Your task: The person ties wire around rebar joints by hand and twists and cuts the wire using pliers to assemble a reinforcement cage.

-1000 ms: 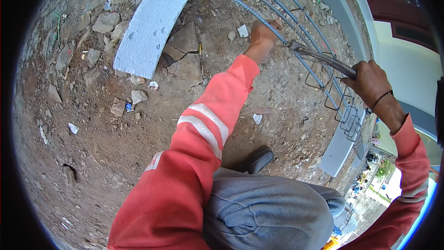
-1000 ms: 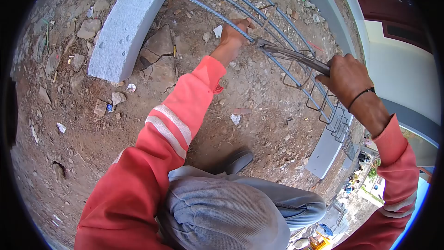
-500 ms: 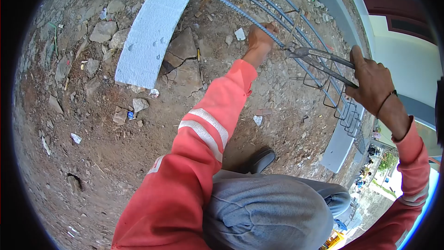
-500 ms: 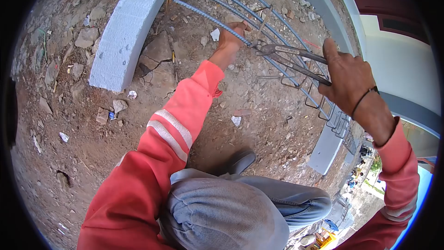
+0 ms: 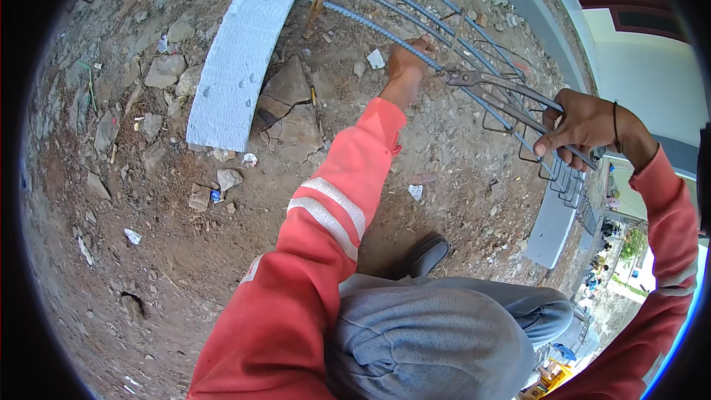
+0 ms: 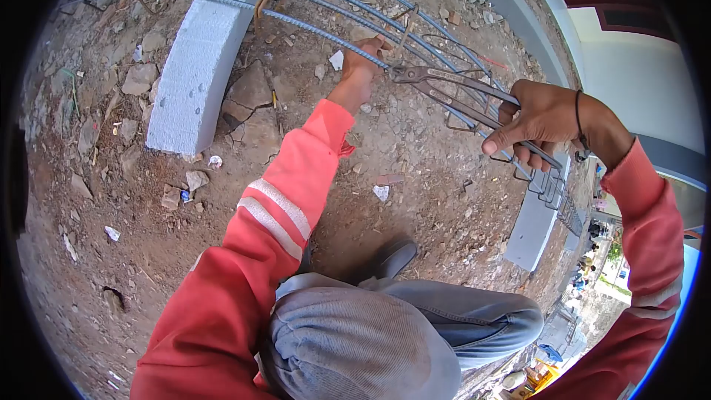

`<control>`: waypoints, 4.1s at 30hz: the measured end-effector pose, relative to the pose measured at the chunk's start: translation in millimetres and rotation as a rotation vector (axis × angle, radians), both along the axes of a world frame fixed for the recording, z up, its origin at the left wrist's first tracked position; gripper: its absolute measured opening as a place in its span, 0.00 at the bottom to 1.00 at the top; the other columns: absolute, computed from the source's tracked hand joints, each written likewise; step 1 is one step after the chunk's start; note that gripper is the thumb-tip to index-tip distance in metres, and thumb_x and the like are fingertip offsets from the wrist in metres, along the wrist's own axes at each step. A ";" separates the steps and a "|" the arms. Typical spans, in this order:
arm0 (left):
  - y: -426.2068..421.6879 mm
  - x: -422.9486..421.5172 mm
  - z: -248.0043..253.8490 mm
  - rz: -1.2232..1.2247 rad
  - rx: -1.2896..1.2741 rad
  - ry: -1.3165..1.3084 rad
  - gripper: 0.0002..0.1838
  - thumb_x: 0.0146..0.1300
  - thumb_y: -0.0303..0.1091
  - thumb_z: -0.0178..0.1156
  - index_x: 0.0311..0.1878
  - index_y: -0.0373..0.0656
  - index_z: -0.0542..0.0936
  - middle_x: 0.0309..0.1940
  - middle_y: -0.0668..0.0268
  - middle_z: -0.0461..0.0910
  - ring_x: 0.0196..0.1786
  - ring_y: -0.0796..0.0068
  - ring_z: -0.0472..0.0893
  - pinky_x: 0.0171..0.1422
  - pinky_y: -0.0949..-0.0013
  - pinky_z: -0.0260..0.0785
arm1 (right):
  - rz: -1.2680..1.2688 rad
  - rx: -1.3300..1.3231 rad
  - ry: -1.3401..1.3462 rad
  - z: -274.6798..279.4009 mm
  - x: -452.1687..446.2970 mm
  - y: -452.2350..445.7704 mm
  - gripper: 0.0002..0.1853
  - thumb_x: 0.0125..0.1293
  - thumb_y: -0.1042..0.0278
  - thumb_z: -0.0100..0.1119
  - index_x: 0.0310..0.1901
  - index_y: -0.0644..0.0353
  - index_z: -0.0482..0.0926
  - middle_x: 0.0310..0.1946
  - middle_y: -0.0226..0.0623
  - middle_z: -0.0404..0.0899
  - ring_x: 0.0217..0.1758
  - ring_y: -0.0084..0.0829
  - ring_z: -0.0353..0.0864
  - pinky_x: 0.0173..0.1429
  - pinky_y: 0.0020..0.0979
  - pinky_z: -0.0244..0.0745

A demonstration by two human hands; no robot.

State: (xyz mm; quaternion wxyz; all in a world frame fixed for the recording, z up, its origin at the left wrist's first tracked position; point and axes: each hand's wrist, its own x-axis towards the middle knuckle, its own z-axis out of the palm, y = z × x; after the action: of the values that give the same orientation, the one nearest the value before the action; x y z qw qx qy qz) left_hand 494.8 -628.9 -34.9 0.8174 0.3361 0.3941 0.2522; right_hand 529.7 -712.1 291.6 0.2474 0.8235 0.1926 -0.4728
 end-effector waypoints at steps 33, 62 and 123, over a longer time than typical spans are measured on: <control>-50.3 -208.8 138.9 -1.091 0.337 0.244 0.18 0.62 0.31 0.56 0.53 0.38 0.85 0.36 0.67 0.83 0.36 0.79 0.76 0.47 0.72 0.67 | 0.548 1.158 0.240 -247.5 -7.5 -186.3 0.35 0.64 0.66 0.59 0.72 0.63 0.62 0.58 0.55 0.70 0.61 0.57 0.74 0.69 0.47 0.66; 63.4 -38.0 309.2 -0.830 0.851 -0.089 0.16 0.75 0.47 0.59 0.46 0.43 0.86 0.34 0.75 0.82 0.41 0.83 0.78 0.52 0.74 0.71 | -1.170 1.844 0.826 -97.7 11.6 -23.9 0.09 0.79 0.61 0.52 0.50 0.57 0.74 0.32 0.30 0.79 0.33 0.26 0.80 0.39 0.30 0.77; 203.7 -183.9 144.2 -0.800 1.307 0.554 0.20 0.53 0.55 0.75 0.33 0.45 0.91 0.28 0.53 0.87 0.33 0.54 0.86 0.43 0.57 0.77 | -0.474 1.867 -0.354 -282.7 -182.7 121.1 0.12 0.64 0.63 0.71 0.45 0.60 0.86 0.16 0.36 0.69 0.18 0.26 0.67 0.26 0.35 0.61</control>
State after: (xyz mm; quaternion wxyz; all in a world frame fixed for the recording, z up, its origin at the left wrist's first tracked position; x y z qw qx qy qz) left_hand 310.9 -425.2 109.3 0.3571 0.9108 0.2052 0.0279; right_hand 346.9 -591.0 8.9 -0.5797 0.7646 0.2792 -0.0375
